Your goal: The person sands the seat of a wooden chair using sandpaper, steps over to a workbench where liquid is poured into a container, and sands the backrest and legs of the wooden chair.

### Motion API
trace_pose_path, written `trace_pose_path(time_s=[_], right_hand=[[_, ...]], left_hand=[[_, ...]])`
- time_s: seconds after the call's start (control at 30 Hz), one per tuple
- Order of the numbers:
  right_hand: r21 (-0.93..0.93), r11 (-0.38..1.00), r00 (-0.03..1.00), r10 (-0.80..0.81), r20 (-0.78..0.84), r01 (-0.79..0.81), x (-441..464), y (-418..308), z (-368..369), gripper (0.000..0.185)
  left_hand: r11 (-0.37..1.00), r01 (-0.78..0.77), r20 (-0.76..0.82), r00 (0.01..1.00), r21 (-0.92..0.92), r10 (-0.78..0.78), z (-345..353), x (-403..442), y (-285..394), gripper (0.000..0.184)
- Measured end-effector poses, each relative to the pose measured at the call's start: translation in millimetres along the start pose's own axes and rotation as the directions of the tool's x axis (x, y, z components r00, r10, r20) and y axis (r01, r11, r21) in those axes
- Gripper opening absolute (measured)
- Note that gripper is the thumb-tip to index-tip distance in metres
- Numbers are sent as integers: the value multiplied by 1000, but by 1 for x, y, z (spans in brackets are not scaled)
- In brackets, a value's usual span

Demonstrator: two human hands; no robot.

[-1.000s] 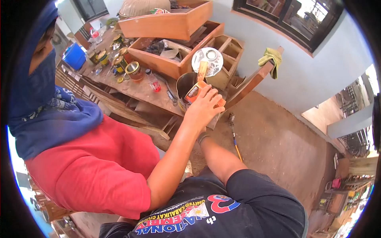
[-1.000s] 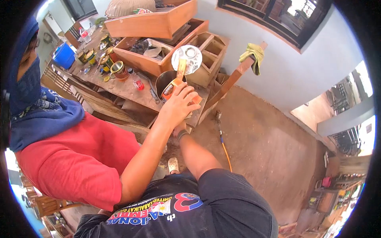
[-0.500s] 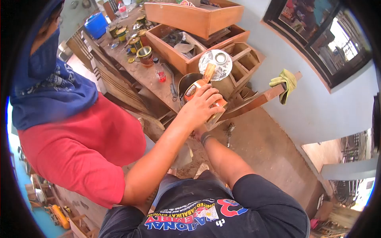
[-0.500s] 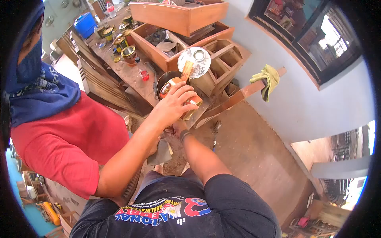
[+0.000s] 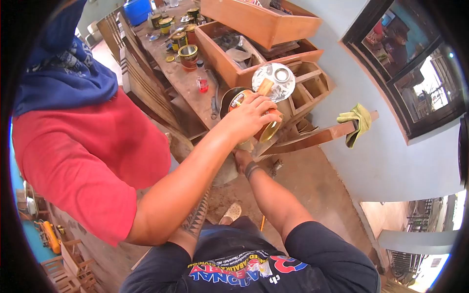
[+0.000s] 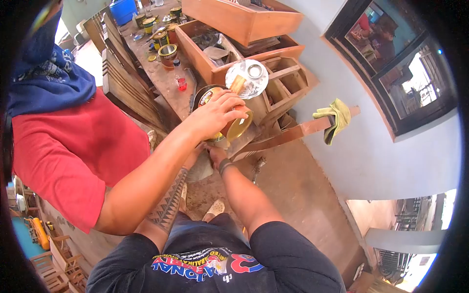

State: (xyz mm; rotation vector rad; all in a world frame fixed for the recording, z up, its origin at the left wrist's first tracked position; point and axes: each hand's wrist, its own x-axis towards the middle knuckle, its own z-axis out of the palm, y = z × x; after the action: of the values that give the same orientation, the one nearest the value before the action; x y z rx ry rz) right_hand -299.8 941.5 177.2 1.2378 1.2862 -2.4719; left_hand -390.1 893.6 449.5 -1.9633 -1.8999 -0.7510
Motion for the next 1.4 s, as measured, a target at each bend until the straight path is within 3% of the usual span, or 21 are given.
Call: trace_pose_path(time_s=[0.07,0.17,0.27,0.37,0.43,0.47,0.57,0.63,0.67,0.77,0.87,0.97,1.07,1.2,1.33,1.4], right_hand=[[-29,985,983,-172,-66,170,-16,-2,-2,41],[30,997,998,-68,7,68,-6,-2,-10,42],[-58,997,996,54,69,-50,27,5,-29,48],[-375,926,999,32,-31,-41,37,-5,-39,49],[-686,717,991,-128,46,125,34,-8,-43,50],[-802,564,976,-192,106,198,29,-10,-43,50],[-667,716,971,-233,50,206,17,-7,-34,50],[-517,854,996,-82,-27,56,12,-7,-29,42],[-431,902,999,-3,-53,-20,8,-11,-26,38],[-400,905,989,112,-98,-142,-15,-25,-16,36],[-383,917,993,109,-36,-114,-8,-15,-25,39],[-378,924,997,30,-72,-55,-30,-22,-20,35],[-360,907,975,215,-45,-217,-55,-39,-25,29],[-509,814,948,318,-11,-279,-73,-31,-65,25],[-449,842,919,382,100,-301,-121,-16,-120,26],[-550,784,921,385,65,-289,-142,2,-160,24]], left_hand=[[999,34,32,999,-9,-33,4,2,-6,37],[996,87,73,994,-34,-84,11,4,-19,40],[987,146,97,986,-72,-138,10,7,-28,45],[965,248,145,961,-80,-235,2,9,-33,61],[941,334,244,919,-58,-311,-11,12,-33,100],[927,367,267,904,-79,-335,-16,15,-35,108],[871,464,320,859,-161,-399,-29,26,-40,130],[842,489,351,848,-230,-397,-40,32,-41,134],[832,494,363,845,-252,-392,-45,35,-41,129],[775,550,426,810,-311,-404,-53,39,-42,117],[709,611,488,766,-352,-418,-57,42,-43,104],[640,671,549,716,-374,-431,-61,46,-43,92],[556,734,602,660,-390,-449,-62,49,-44,81],[414,818,672,568,-399,-475,-63,55,-42,66],[163,921,757,384,-353,-528,-66,64,-34,53],[7,954,792,253,-300,-555,-71,70,-26,48]])
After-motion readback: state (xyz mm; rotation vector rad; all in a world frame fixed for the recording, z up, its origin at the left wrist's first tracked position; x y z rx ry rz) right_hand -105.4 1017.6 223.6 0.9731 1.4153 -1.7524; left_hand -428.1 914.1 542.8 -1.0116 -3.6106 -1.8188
